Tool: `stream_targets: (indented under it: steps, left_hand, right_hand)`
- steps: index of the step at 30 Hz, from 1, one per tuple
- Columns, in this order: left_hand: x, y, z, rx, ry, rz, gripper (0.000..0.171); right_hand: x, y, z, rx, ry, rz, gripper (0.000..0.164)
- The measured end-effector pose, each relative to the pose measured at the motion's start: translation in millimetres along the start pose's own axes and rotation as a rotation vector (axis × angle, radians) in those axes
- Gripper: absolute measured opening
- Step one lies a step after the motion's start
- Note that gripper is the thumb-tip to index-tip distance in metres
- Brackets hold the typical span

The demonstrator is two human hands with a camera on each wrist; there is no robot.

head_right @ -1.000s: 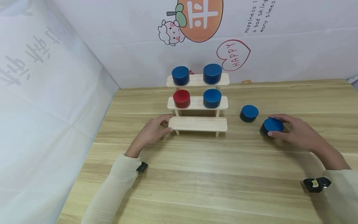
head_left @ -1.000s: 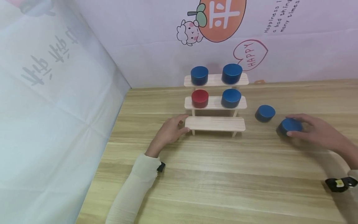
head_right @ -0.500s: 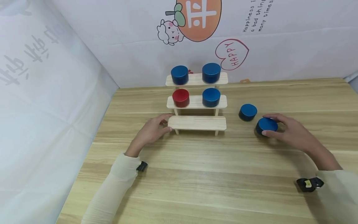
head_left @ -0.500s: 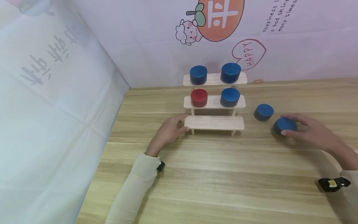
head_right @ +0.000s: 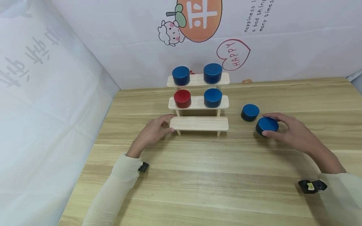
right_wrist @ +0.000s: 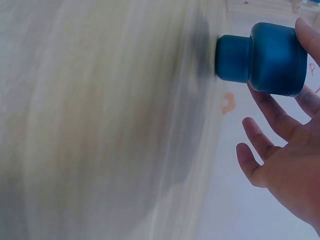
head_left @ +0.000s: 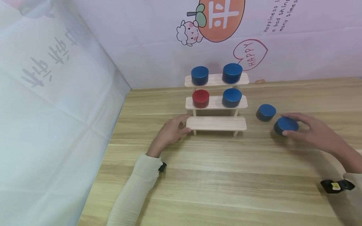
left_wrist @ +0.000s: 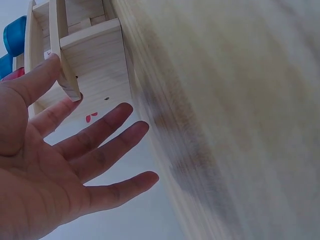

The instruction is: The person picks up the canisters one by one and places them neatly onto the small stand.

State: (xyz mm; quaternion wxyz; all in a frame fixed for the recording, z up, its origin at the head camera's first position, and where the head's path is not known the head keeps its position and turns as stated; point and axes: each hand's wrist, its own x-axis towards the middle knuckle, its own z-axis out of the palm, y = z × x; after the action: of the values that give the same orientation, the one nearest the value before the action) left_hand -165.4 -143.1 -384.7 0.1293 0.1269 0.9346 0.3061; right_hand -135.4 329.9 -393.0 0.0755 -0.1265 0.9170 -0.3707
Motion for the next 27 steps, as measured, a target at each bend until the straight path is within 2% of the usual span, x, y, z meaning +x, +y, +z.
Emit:
stream_targets:
  steps: [11, 27]
  left_hand:
    - [-1.2, -0.5, 0.1, -0.002, -0.001, 0.001, 0.056]
    - [-2.2, -1.0, -0.4, 0.005, 0.0, 0.004, 0.057]
  right_hand:
    - [1, -29, 2, 0.003, 0.009, -0.002, 0.062]
    - [9, -69, 26, -0.018, 0.028, -0.07, 0.064]
